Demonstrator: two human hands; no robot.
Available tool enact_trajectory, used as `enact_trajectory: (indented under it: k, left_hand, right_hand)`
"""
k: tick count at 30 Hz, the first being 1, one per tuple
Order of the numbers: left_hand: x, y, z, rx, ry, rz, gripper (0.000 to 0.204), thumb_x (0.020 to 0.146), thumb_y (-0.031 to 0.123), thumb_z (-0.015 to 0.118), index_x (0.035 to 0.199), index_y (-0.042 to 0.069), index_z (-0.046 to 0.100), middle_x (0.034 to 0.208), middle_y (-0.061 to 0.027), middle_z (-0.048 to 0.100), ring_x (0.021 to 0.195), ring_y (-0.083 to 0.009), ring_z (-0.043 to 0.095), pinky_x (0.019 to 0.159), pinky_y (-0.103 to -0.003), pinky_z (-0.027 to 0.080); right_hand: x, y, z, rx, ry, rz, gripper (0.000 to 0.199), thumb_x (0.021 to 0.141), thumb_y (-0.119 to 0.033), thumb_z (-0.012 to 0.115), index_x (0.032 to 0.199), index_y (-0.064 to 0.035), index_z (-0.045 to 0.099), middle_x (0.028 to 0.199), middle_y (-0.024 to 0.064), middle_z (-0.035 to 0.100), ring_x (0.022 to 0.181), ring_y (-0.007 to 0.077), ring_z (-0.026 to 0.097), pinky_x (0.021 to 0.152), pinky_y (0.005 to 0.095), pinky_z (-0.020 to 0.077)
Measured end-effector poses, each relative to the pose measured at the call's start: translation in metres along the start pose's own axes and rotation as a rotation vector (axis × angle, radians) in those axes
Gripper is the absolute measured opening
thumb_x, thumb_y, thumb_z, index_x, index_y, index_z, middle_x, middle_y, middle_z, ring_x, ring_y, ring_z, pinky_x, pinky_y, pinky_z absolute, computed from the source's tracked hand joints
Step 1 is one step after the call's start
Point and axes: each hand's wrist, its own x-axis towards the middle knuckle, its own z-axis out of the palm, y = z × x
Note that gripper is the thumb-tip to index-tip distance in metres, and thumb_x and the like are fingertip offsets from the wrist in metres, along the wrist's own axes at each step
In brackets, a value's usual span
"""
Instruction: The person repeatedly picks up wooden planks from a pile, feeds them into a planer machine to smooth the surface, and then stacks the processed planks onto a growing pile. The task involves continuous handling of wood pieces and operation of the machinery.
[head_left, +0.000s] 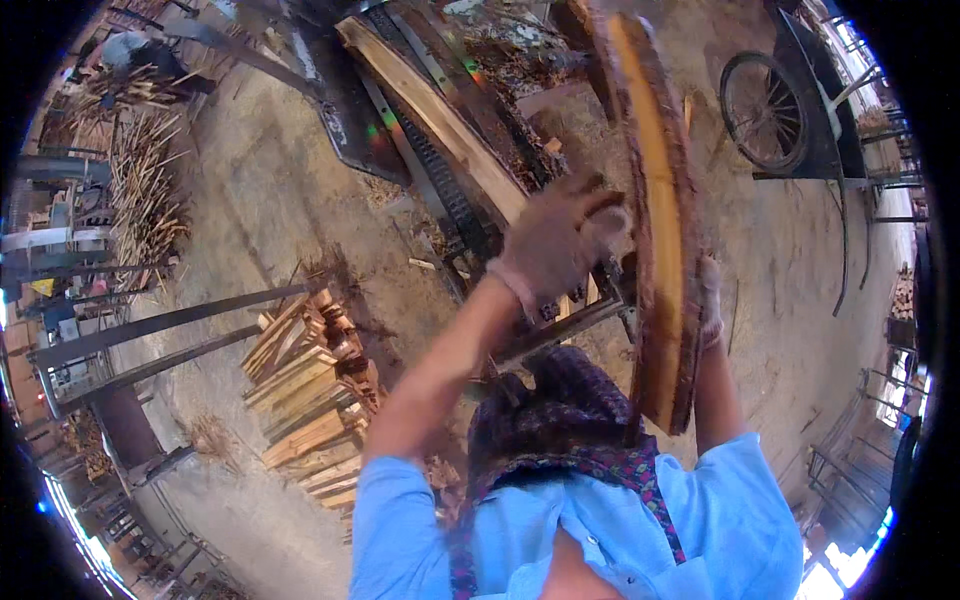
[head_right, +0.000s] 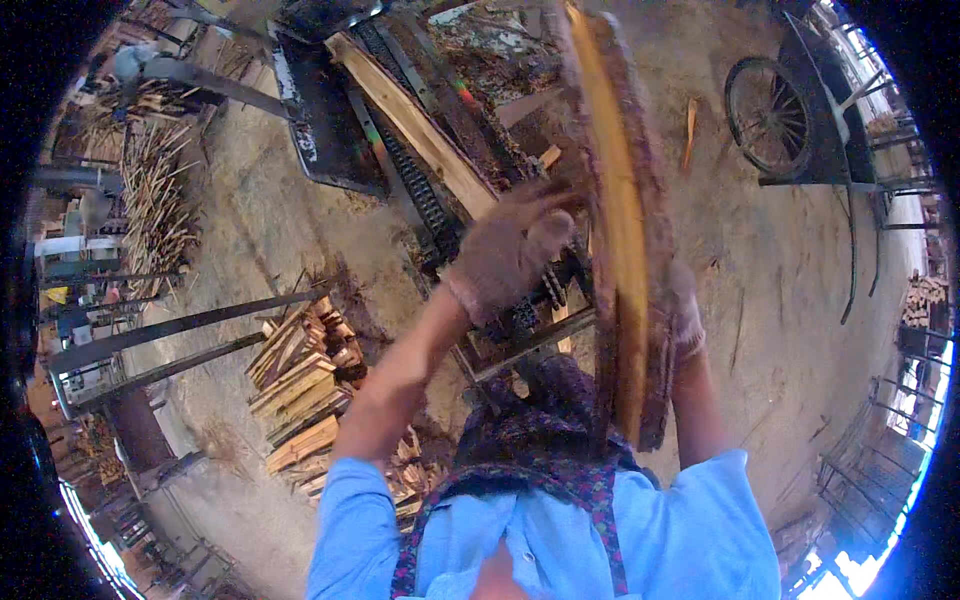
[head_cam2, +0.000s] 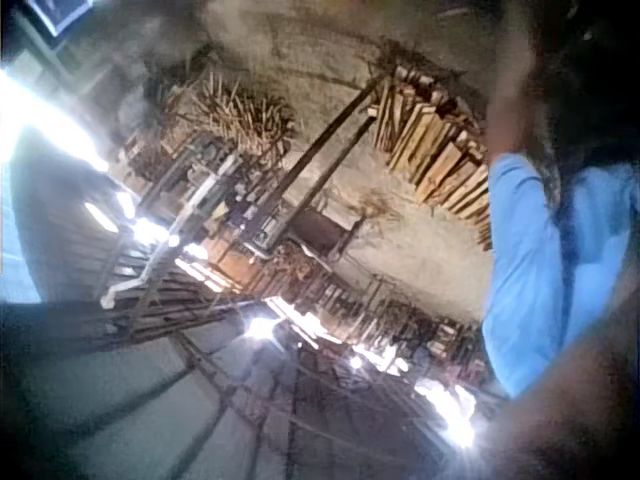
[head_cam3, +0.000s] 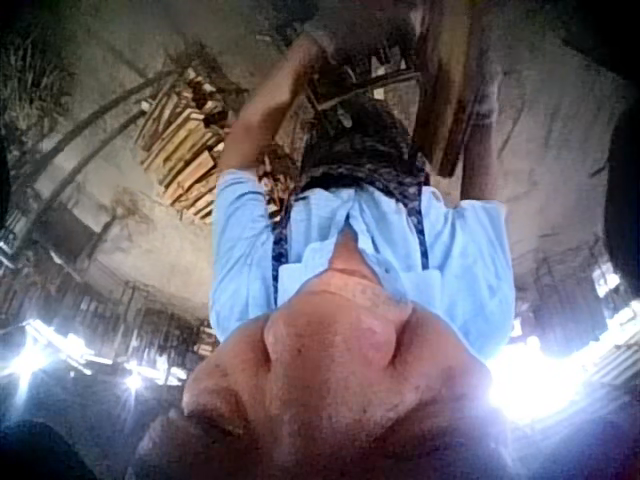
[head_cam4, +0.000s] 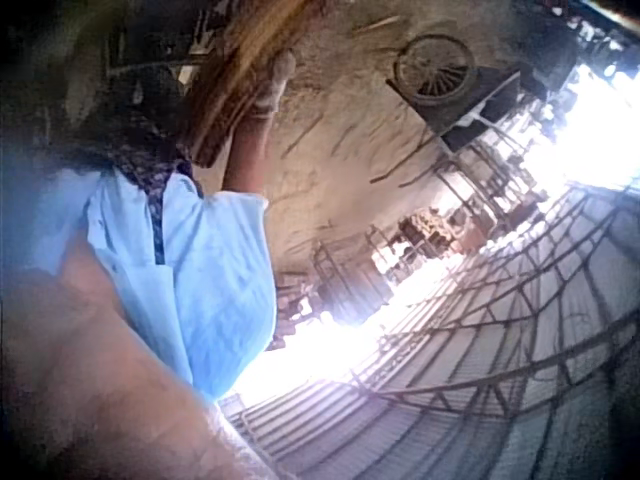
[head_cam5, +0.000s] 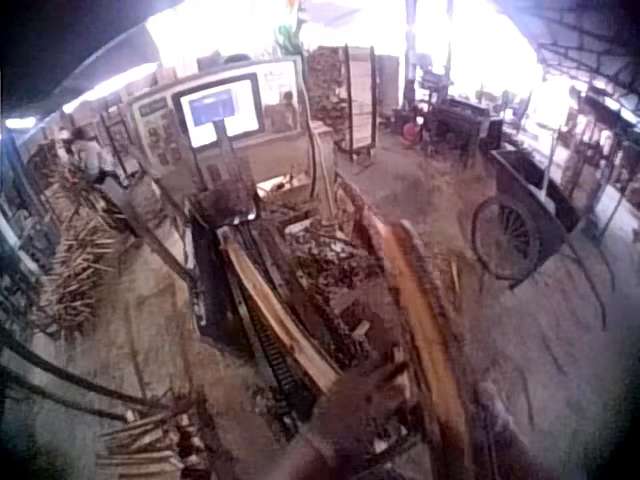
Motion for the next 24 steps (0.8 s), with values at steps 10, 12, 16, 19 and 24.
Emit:
enact_trajectory:
  k: [10, 12, 16, 19, 24]
  left_hand:
    - [0.010, -0.062, -0.042, 1.026, -0.753, 0.003, 0.040, 0.101, 0.047, 0.063, 0.119, 0.013, 0.074, 0.123, -0.0116, 0.071, 0.130, -0.0332, 0.060, 0.116, -0.056, 0.039]
    - [0.015, -0.050, -0.059, 1.096, -0.981, -0.099, 0.036, 0.101, 0.043, 0.065, 0.119, 0.015, 0.073, 0.118, -0.0095, 0.073, 0.123, -0.0318, 0.063, 0.116, -0.054, 0.040]
    - [-0.028, -0.068, -0.081, 1.063, -0.856, -0.182, 0.028, 0.099, 0.034, 0.066, 0.120, 0.017, 0.074, 0.110, -0.0065, 0.074, 0.111, -0.0280, 0.068, 0.103, -0.049, 0.045]
    - [-0.052, -0.075, -0.079, 1.112, -0.682, -0.058, 0.023, 0.098, 0.022, 0.064, 0.117, 0.017, 0.074, 0.099, -0.0041, 0.075, 0.104, -0.0251, 0.072, 0.092, -0.046, 0.047]
    - [-0.073, -0.083, -0.071, 1.121, -0.612, -0.172, 0.027, 0.102, 0.033, 0.064, 0.121, 0.017, 0.071, 0.112, -0.0079, 0.072, 0.117, -0.0274, 0.066, 0.099, -0.046, 0.049]
  right_hand:
    - [-0.023, 0.014, -0.070, 0.283, -0.136, 0.039, 0.113, 0.077, -0.077, 0.079, 0.154, 0.0001, 0.049, 0.131, 0.0191, 0.065, 0.111, 0.0317, 0.066, 0.093, 0.0420, 0.0582]
    - [-0.026, 0.011, -0.069, 0.284, -0.117, 0.042, 0.115, 0.077, -0.079, 0.078, 0.155, 0.0000, 0.048, 0.134, 0.0207, 0.066, 0.115, 0.0327, 0.068, 0.096, 0.0423, 0.0594]
    - [-0.030, 0.001, -0.042, 0.247, -0.066, 0.005, 0.101, 0.084, -0.072, 0.076, 0.153, -0.0014, 0.051, 0.129, 0.0174, 0.066, 0.108, 0.0293, 0.065, 0.090, 0.0395, 0.0560]
    - [-0.024, -0.004, -0.033, 0.192, 0.003, 0.011, 0.075, 0.101, -0.052, 0.067, 0.152, -0.0001, 0.051, 0.133, 0.0178, 0.066, 0.113, 0.0305, 0.067, 0.096, 0.0426, 0.0564]
    - [0.057, -0.018, -0.004, -0.888, -0.265, -0.317, 0.043, 0.109, -0.024, 0.055, 0.145, 0.0000, 0.061, 0.139, 0.0123, 0.066, 0.125, 0.0244, 0.064, 0.110, 0.0364, 0.0492]
